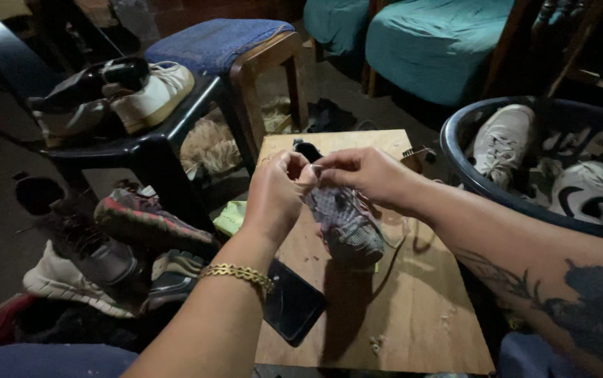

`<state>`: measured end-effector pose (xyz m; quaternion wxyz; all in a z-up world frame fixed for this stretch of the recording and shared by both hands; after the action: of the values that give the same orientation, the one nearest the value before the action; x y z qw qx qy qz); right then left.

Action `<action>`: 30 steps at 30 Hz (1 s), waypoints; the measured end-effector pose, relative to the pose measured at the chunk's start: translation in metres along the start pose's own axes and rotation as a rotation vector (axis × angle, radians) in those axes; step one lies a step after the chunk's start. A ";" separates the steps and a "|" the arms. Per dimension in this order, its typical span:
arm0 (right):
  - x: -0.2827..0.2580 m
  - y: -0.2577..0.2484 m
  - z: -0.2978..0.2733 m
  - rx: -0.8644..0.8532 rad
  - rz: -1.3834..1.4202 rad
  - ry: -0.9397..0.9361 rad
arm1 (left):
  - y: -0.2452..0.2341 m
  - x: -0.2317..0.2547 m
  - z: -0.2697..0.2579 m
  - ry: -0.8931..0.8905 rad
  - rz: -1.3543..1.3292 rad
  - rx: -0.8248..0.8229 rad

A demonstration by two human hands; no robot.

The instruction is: The person removes the laces from a worn sneaker, then re-laces it through the eyelets and ties the laces. The work is performed on a wooden table with other shoes visible nearby.

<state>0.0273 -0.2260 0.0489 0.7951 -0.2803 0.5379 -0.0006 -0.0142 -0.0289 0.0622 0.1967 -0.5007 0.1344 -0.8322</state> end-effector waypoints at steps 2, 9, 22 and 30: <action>-0.008 0.001 0.004 0.009 0.044 0.073 | 0.004 -0.007 -0.002 -0.061 -0.116 0.000; -0.003 -0.016 -0.028 0.007 -0.165 0.495 | 0.050 -0.036 -0.041 -0.233 0.069 -0.113; 0.034 0.010 -0.046 -0.059 -0.349 0.441 | 0.053 -0.059 -0.068 -0.148 0.133 -0.167; 0.019 0.026 -0.040 -0.101 -0.640 0.206 | 0.053 -0.056 -0.068 -0.242 0.089 -0.127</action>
<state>-0.0066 -0.2280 0.0107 0.6810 -0.4724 0.4996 -0.2518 -0.0405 -0.0479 -0.0354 0.2163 -0.6023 0.1841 -0.7460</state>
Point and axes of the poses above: each hand's wrist, its own z-axis towards the middle knuckle, its own y-axis out of the palm, x = y × z, the point moved 1 cm from there along z, towards the middle knuckle, and after that the axes turned 1 degree about -z, right-handed, at the moved point
